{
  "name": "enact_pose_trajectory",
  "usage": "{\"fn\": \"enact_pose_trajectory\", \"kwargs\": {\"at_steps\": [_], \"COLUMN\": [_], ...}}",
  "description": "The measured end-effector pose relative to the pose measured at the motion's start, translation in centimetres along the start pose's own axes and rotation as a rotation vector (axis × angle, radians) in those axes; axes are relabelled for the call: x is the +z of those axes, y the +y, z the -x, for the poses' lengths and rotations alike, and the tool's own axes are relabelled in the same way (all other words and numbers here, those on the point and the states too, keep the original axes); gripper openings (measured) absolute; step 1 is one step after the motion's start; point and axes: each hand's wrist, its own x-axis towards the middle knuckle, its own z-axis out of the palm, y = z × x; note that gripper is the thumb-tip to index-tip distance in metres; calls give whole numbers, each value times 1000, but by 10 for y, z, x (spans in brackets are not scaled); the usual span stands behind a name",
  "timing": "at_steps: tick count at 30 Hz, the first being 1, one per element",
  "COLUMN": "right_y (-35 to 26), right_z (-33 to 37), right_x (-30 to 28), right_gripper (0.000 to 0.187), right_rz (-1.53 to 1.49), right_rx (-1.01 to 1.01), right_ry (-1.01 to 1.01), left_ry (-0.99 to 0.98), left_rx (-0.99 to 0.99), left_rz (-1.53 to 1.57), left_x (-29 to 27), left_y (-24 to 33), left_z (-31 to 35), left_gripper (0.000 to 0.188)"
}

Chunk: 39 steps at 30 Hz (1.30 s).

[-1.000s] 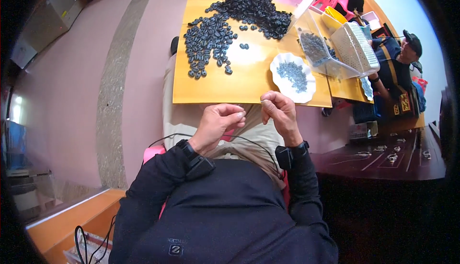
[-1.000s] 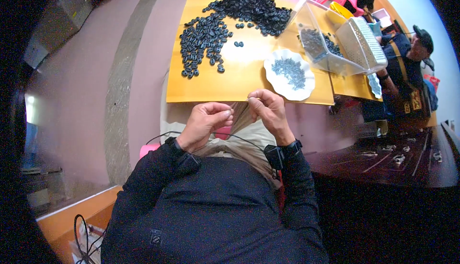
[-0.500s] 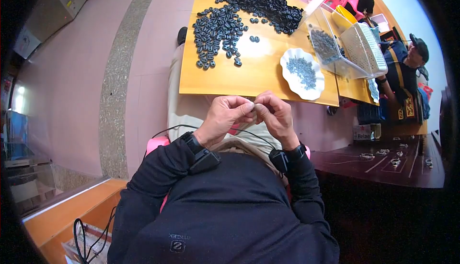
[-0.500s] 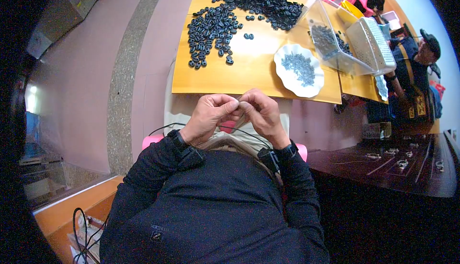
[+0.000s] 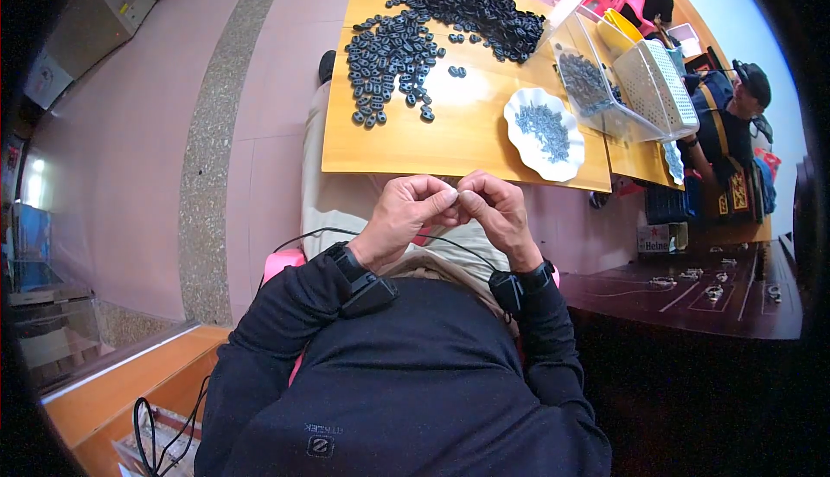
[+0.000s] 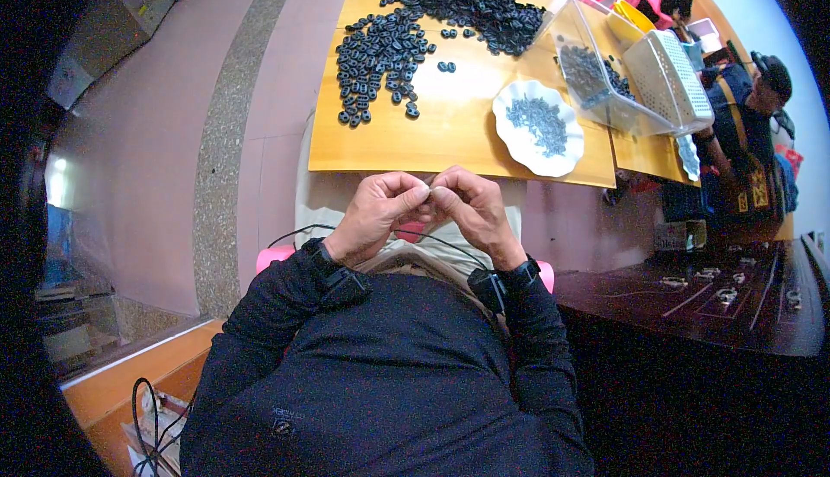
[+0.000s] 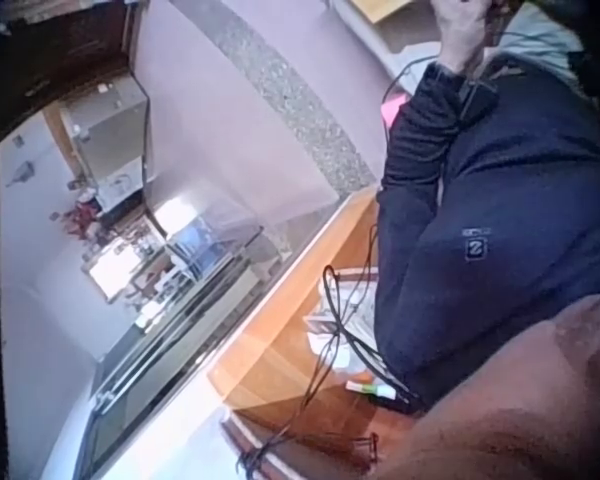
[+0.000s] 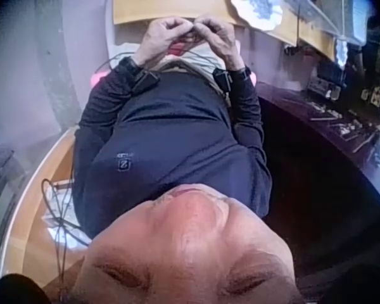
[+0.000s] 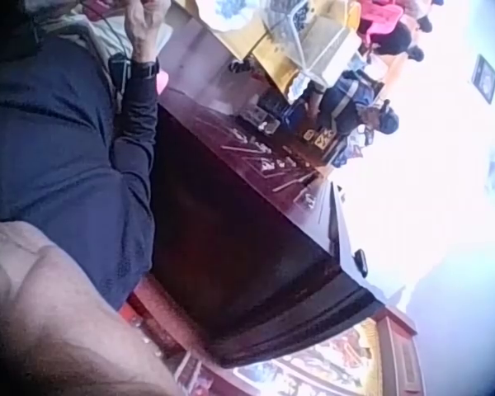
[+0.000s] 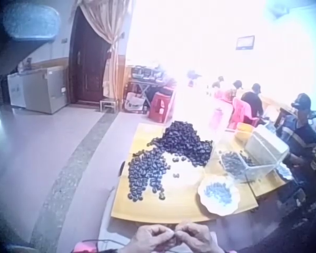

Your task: The person picks up a plastic cord lock and a metal spring by hand, inserts the spring into the cord lock, and places the assembled unit into a white bowl.

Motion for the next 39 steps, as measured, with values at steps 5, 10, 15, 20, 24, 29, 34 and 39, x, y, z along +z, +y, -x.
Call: {"fn": "enact_pose_trajectory", "kwargs": {"at_steps": [5,10,15,20,24,29,34,39], "right_y": [-9,-10,-12,5,18,2,3,10], "right_z": [1,3,0,-14,-17,-5,0,0], "right_x": [2,2,-7,-81,-114,-54,2,9], "right_gripper": [6,5,2,8,8,15,15,10], "right_rz": [-66,-105,59,939,1215,238,40,-11], "right_rx": [52,51,-61,-241,-283,-92,-94,-82], "right_ry": [-4,-9,175,570,580,267,54,138], "left_ry": [-16,-33,17,25,60,62,34,6], "left_rx": [-30,-99,-176,-174,-183,-158,-152,-121], "left_rz": [6,78,136,89,71,101,173,220], "left_x": [-1,0,-5,-2,-4,-6,-7,-5], "left_y": [-2,0,-3,-4,-8,-6,-6,-5], "left_z": [-1,-1,-2,-2,-4,-4,-4,-2], "left_gripper": [16,15,14,14,14,15,16,16]}}
